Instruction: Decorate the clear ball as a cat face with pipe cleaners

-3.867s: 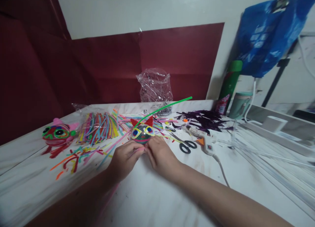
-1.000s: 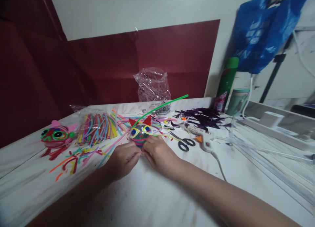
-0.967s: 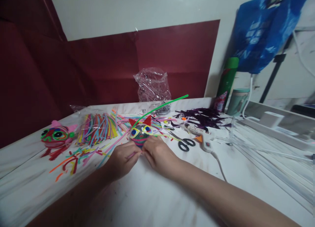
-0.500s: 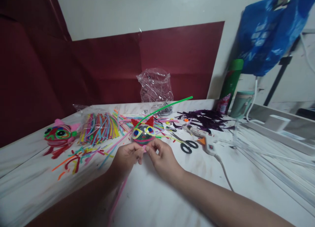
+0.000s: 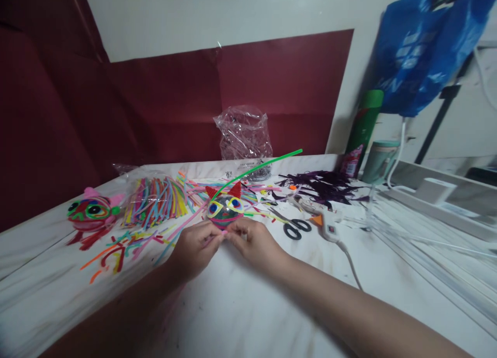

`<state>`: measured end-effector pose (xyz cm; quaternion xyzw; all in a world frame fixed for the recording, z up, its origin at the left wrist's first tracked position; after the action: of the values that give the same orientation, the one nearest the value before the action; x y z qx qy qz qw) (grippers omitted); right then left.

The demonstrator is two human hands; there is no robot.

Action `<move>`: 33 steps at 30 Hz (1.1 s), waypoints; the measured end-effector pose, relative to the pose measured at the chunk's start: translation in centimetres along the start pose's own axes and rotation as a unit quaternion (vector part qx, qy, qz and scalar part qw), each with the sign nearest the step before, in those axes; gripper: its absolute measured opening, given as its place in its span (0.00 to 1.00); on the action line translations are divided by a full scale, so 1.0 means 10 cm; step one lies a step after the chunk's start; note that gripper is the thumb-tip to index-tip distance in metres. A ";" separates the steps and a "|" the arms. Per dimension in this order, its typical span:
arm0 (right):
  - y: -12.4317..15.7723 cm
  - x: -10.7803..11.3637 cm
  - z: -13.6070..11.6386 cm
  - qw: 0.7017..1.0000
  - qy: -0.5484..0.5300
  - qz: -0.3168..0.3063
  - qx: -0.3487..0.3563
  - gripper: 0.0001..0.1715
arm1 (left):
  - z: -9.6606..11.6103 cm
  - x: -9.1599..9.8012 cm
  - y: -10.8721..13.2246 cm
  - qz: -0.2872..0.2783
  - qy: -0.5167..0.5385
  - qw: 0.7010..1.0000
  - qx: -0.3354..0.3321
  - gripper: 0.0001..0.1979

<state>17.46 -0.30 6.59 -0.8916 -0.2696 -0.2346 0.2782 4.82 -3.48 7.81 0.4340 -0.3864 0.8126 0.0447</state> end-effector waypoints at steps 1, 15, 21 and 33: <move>0.00 0.00 -0.03 0.999 0.030 -0.010 0.017 0.11 | 0.03 -0.01 0.01 -0.008 -0.026 0.999 -0.029 0.12; 0.08 0.07 -0.11 0.995 0.038 0.088 0.014 0.11 | -0.09 -0.05 0.03 -0.005 0.240 0.954 0.178 0.11; 0.08 0.03 -0.03 0.993 -0.067 0.093 -0.018 0.16 | -0.14 -0.14 0.06 0.014 0.309 0.924 0.224 0.11; 0.07 0.00 -0.20 0.985 0.127 0.044 0.112 0.11 | 0.03 0.04 0.00 0.002 0.044 0.999 0.000 0.10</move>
<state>17.37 -1.99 7.84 -0.8285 -0.2172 -0.3018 0.4187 4.78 -3.74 8.17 0.3972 -0.3845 0.8311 0.0603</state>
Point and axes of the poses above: each hand's wrist, its own y-axis away from the middle knuckle, its own x-axis out of the back of the hand, z = x × y, the point moved 6 cm from there along -y, towards the middle knuckle, and after that the axes turned 10 degrees about -z, right-handed, at the moved point
